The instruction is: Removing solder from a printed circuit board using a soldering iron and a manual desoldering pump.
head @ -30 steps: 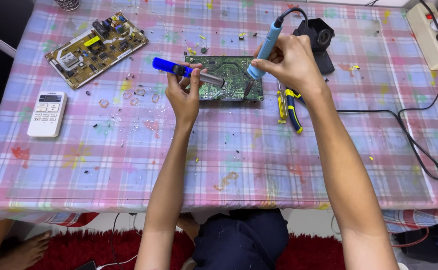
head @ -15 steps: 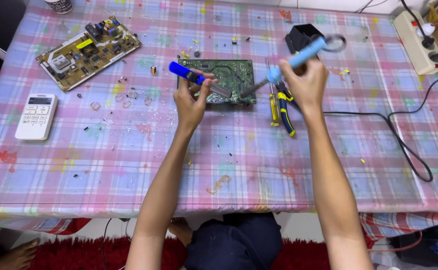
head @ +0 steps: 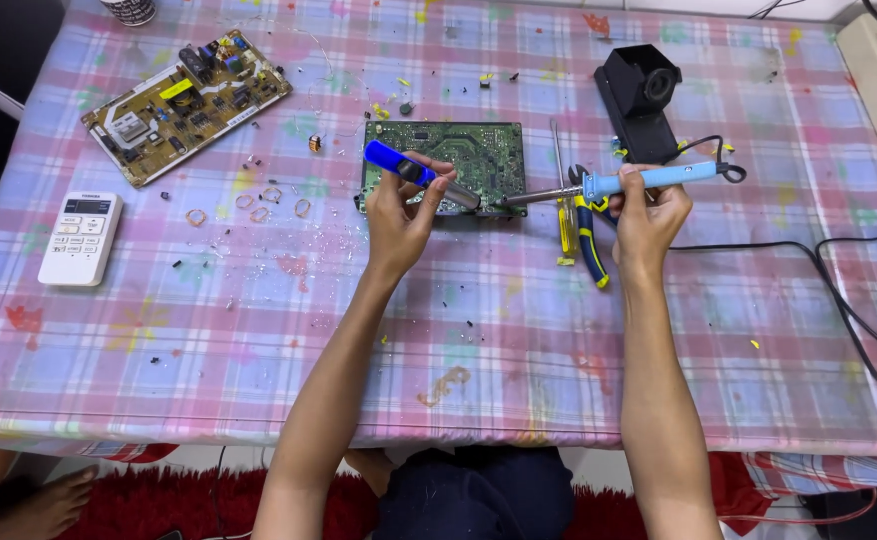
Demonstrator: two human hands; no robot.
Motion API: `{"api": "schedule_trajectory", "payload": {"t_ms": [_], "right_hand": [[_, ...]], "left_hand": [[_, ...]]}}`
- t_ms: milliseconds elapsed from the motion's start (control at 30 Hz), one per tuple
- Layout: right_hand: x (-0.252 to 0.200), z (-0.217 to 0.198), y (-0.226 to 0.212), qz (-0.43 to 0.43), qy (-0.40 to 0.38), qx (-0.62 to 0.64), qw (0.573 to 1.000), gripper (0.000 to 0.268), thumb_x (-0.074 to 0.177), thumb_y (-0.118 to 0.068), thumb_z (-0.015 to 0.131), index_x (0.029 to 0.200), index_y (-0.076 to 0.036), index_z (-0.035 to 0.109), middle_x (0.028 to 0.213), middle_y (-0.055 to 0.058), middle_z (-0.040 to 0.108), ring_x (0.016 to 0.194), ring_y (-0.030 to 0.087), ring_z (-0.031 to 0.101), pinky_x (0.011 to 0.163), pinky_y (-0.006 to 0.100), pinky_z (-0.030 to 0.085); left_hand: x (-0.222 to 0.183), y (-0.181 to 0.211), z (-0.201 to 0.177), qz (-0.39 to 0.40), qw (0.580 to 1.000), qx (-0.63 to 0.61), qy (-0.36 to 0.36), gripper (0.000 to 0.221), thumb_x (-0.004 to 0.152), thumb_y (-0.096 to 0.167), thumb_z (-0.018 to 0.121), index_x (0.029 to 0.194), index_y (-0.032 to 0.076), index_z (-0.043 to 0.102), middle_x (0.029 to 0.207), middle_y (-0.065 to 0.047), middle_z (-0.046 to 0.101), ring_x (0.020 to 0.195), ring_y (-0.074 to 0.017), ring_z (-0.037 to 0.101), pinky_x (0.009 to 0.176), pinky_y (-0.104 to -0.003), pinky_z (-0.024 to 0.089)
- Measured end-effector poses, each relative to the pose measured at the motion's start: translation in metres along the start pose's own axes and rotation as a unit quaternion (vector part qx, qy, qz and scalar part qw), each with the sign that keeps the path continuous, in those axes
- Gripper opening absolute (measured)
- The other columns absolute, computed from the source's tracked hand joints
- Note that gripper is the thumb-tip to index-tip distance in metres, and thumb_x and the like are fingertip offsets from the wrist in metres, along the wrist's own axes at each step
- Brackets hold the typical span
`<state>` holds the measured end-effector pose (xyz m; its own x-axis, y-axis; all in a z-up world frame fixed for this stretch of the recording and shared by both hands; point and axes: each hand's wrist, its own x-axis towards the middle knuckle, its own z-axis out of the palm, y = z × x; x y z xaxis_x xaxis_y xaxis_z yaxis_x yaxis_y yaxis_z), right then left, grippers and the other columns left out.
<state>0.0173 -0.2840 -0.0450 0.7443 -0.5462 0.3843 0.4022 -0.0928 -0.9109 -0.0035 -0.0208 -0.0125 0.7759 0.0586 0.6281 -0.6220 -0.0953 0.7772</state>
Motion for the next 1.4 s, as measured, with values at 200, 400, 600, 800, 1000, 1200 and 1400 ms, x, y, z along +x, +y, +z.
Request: {"api": "schedule_trajectory", "payload": {"t_ms": [200, 400, 600, 800, 1000, 1200, 1400], "right_hand": [[0.000, 0.000, -0.001, -0.001, -0.008, 0.008, 1.000, 0.008, 0.082, -0.003, 0.066, 0.080, 0.004, 0.062, 0.065, 0.014, 0.059, 0.042, 0.012, 0.053, 0.037, 0.022, 0.043], [-0.001, 0.002, -0.003, 0.004, -0.008, 0.018, 1.000, 0.008, 0.081, -0.002, 0.066, 0.079, 0.004, 0.061, 0.066, 0.014, 0.060, 0.041, 0.011, 0.053, 0.037, 0.021, 0.043], [0.000, 0.000, -0.006, -0.003, -0.026, 0.003, 1.000, 0.009, 0.083, -0.002, 0.066, 0.078, 0.004, 0.061, 0.065, 0.014, 0.059, 0.042, 0.011, 0.052, 0.037, 0.021, 0.042], [0.018, 0.010, -0.037, -0.060, -0.153, -0.104, 0.981, 0.011, 0.087, -0.005, 0.066, 0.082, 0.005, 0.064, 0.057, 0.012, 0.053, 0.042, 0.014, 0.050, 0.040, 0.025, 0.041], [0.041, 0.062, -0.115, -0.069, -0.337, -0.306, 0.887, 0.009, 0.087, -0.016, 0.065, 0.084, -0.008, 0.064, 0.064, 0.000, 0.056, 0.054, 0.007, 0.045, 0.047, 0.023, 0.035], [0.045, 0.092, -0.122, -0.134, -0.411, -0.352, 0.830, 0.013, 0.086, -0.022, 0.068, 0.079, -0.011, 0.068, 0.061, 0.000, 0.057, 0.055, 0.008, 0.046, 0.053, 0.026, 0.037], [0.043, 0.097, -0.124, -0.144, -0.388, -0.374, 0.830, 0.023, 0.086, -0.025, 0.072, 0.073, -0.008, 0.063, 0.062, 0.002, 0.062, 0.057, 0.009, 0.055, 0.051, 0.027, 0.041]], "left_hand": [[0.003, 0.008, -0.004, 0.012, 1.000, -0.005, 0.015, 0.014, 0.091, 0.009, 0.054, 0.101, 0.004, 0.045, 0.095, -0.013, 0.066, 0.087, -0.0286, 0.065, 0.058, -0.028, 0.056], [0.004, 0.006, -0.007, 0.006, 1.000, -0.018, 0.017, 0.015, 0.091, 0.008, 0.054, 0.101, 0.003, 0.044, 0.096, -0.015, 0.065, 0.087, -0.0305, 0.065, 0.061, -0.030, 0.056], [0.005, 0.006, -0.008, 0.009, 0.999, -0.014, 0.027, 0.016, 0.091, 0.009, 0.055, 0.102, 0.003, 0.044, 0.095, -0.014, 0.065, 0.087, -0.0297, 0.065, 0.063, -0.030, 0.056], [0.007, 0.007, -0.014, 0.010, 0.999, -0.006, 0.042, 0.016, 0.092, 0.008, 0.054, 0.103, 0.004, 0.043, 0.096, -0.014, 0.065, 0.087, -0.0295, 0.065, 0.064, -0.030, 0.056], [0.013, 0.022, -0.023, -0.034, 0.997, 0.003, 0.074, 0.015, 0.092, 0.018, 0.054, 0.100, 0.007, 0.047, 0.097, -0.009, 0.064, 0.087, -0.0209, 0.069, 0.056, -0.019, 0.055], [0.014, 0.019, -0.029, -0.038, 0.994, -0.032, 0.101, 0.017, 0.092, 0.016, 0.053, 0.103, 0.008, 0.044, 0.099, -0.010, 0.063, 0.090, -0.0238, 0.068, 0.070, -0.029, 0.060], [0.013, 0.015, -0.030, -0.032, 0.994, -0.029, 0.101, 0.016, 0.092, 0.015, 0.054, 0.103, 0.008, 0.045, 0.098, -0.010, 0.063, 0.088, -0.0232, 0.069, 0.065, -0.026, 0.060]]}}
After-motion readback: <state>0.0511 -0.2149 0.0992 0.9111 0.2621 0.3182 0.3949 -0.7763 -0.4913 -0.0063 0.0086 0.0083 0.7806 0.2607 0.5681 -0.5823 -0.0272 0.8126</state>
